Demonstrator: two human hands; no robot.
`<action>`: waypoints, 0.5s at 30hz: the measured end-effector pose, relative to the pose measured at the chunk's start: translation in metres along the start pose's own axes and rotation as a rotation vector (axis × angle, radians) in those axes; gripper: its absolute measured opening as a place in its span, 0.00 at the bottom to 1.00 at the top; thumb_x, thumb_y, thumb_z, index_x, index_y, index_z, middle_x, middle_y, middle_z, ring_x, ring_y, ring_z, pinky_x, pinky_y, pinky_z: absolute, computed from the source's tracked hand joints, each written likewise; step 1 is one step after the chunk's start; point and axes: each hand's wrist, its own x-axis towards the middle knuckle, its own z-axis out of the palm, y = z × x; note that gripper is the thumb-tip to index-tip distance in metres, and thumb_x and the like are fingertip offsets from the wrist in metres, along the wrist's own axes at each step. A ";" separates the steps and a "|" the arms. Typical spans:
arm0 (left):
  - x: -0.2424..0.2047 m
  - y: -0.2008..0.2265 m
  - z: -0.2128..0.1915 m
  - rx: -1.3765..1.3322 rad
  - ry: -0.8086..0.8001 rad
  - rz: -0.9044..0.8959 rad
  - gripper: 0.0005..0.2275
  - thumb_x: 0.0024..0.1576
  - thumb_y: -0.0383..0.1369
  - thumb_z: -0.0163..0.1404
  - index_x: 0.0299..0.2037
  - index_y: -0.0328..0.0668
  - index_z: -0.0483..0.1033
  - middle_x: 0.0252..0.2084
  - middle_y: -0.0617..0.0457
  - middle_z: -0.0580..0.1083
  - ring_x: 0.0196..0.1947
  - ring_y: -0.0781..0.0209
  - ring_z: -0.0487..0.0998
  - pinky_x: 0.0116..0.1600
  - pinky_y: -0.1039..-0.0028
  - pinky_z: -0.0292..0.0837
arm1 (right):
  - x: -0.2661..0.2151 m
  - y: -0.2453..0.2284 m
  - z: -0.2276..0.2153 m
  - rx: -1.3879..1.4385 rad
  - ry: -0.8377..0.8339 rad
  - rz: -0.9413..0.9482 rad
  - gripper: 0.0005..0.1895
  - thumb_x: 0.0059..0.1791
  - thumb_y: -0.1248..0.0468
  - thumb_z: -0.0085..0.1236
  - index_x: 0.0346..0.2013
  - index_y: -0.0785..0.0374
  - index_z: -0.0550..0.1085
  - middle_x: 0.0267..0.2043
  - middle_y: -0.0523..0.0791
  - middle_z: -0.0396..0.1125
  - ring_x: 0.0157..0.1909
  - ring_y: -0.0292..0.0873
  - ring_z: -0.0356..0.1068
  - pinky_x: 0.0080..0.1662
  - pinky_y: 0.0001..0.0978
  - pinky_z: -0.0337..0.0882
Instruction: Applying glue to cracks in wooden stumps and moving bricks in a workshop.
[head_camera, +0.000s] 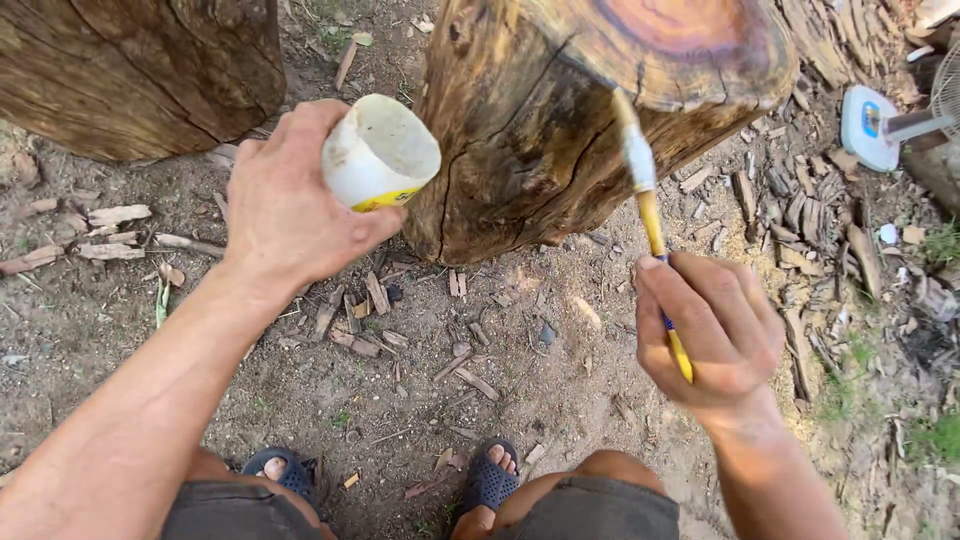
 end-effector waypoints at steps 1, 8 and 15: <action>0.002 -0.003 -0.001 -0.005 0.003 -0.003 0.37 0.38 0.41 0.70 0.59 0.37 0.69 0.51 0.41 0.76 0.49 0.43 0.78 0.56 0.55 0.67 | 0.005 -0.007 0.005 -0.002 -0.004 -0.005 0.10 0.48 0.76 0.65 0.43 0.66 0.76 0.39 0.50 0.72 0.36 0.45 0.71 0.33 0.31 0.70; 0.008 -0.010 0.000 -0.072 -0.049 -0.057 0.38 0.39 0.40 0.68 0.62 0.41 0.65 0.54 0.43 0.74 0.49 0.48 0.77 0.57 0.57 0.63 | -0.004 -0.067 0.061 -0.011 -0.622 -0.266 0.11 0.46 0.65 0.55 0.41 0.65 0.74 0.39 0.46 0.66 0.38 0.41 0.68 0.35 0.31 0.73; 0.011 -0.008 -0.002 -0.069 -0.141 -0.132 0.40 0.37 0.41 0.68 0.62 0.43 0.64 0.54 0.44 0.73 0.48 0.48 0.75 0.55 0.59 0.63 | 0.044 -0.018 0.022 0.025 -0.401 -0.003 0.05 0.54 0.69 0.59 0.44 0.61 0.77 0.33 0.41 0.66 0.31 0.36 0.62 0.26 0.31 0.61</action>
